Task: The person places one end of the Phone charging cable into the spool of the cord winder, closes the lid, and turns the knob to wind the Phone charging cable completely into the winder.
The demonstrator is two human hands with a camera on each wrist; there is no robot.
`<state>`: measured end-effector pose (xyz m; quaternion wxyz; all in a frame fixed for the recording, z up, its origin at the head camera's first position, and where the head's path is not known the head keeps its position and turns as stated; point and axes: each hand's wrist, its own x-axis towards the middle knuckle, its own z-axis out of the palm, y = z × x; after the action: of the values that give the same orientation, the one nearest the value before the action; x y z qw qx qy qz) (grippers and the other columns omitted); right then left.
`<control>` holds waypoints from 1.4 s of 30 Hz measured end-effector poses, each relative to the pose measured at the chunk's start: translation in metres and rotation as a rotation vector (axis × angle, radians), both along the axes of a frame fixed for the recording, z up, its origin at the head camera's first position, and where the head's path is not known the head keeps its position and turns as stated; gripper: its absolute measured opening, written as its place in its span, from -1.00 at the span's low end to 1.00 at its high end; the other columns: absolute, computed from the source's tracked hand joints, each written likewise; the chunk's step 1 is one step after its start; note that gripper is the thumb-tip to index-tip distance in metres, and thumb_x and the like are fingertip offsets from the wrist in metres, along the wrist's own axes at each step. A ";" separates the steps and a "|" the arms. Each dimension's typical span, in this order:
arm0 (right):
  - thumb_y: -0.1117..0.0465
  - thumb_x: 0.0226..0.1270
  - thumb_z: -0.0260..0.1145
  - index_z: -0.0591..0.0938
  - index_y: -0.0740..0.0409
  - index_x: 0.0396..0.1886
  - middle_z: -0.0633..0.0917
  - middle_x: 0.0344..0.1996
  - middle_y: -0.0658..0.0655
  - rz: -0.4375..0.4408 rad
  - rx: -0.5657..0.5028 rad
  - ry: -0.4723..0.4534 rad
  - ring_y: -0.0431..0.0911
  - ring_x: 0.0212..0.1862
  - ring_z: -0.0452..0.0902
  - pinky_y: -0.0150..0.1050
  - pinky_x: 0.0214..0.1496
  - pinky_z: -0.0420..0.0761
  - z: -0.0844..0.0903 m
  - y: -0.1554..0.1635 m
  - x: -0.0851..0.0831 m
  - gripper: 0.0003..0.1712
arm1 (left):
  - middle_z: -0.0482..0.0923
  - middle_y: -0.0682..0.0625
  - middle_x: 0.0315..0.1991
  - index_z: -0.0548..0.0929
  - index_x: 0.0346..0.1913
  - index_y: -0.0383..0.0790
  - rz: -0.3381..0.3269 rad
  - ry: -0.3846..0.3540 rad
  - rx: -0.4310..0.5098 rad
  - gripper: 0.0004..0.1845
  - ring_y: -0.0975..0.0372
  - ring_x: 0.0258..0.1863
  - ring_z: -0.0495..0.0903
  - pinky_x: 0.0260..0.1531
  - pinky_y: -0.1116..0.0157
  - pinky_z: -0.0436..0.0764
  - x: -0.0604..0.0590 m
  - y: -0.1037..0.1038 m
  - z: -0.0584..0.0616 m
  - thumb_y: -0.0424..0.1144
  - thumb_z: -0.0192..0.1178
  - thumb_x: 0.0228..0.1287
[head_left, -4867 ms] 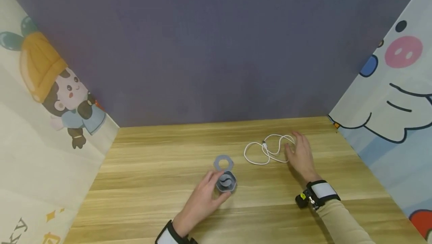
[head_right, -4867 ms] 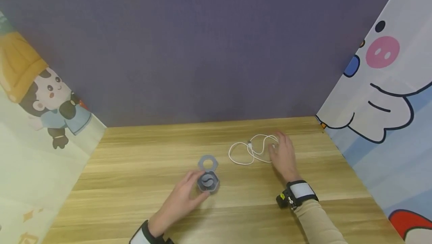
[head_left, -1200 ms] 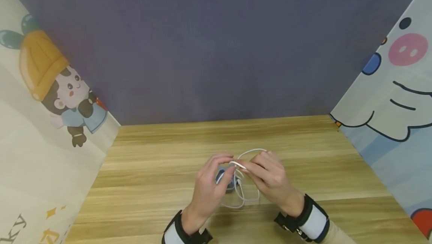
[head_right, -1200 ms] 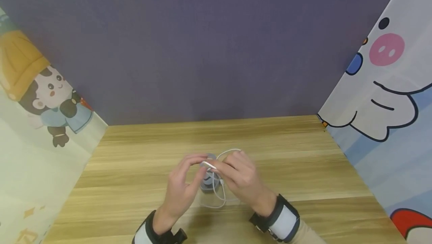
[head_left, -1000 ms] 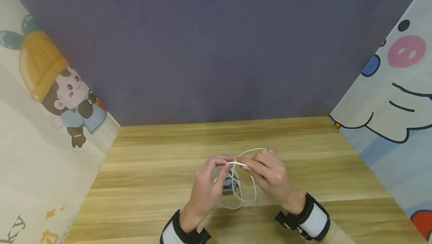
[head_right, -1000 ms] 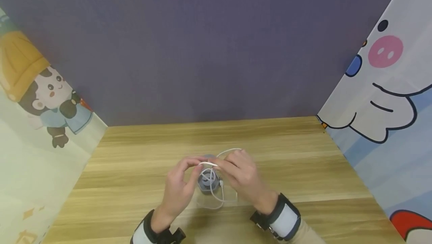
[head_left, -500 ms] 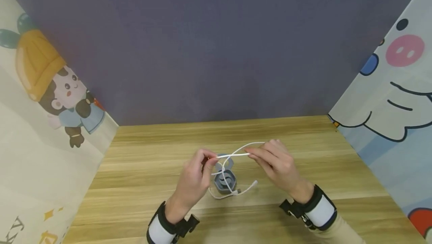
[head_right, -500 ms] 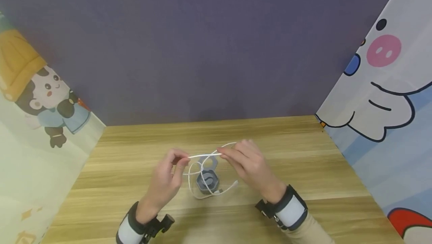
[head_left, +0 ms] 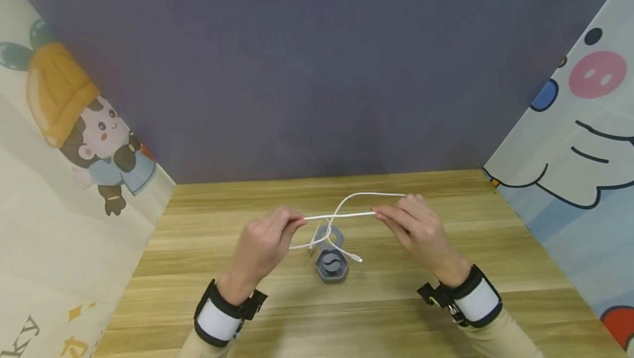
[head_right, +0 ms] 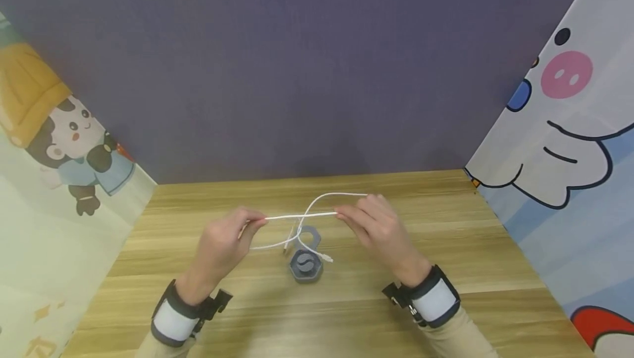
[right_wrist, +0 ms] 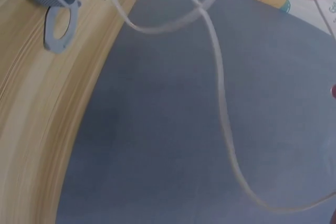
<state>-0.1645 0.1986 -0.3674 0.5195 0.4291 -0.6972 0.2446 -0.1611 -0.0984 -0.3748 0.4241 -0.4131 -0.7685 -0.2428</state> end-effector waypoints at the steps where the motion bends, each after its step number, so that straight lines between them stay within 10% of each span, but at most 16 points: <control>1: 0.14 0.55 0.24 0.80 0.30 -0.35 0.55 -0.59 0.00 -0.005 0.003 -0.004 -0.21 -0.56 0.28 -0.39 -0.48 0.20 -0.001 0.002 -0.001 -0.62 | 0.64 -0.02 -0.43 0.64 -0.23 -0.33 0.005 0.003 -0.005 -0.70 0.28 -0.56 0.63 -0.63 0.40 0.60 -0.001 -0.002 -0.001 -0.17 0.07 0.61; 42: 0.00 0.58 0.19 0.81 0.34 -0.32 0.57 -0.60 0.01 -0.171 0.002 -0.152 -0.19 -0.53 0.32 -0.39 -0.45 0.30 -0.027 0.073 -0.007 -0.49 | 0.65 -0.03 -0.47 0.67 -0.28 -0.32 0.197 0.026 0.006 -0.63 0.23 -0.66 0.56 -0.77 0.32 0.49 -0.012 -0.070 -0.021 -0.11 0.08 0.61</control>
<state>-0.1712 0.2711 -0.3948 0.4835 0.3488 -0.7690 0.2304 -0.1726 -0.1684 -0.3962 0.4571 -0.3374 -0.7991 -0.1967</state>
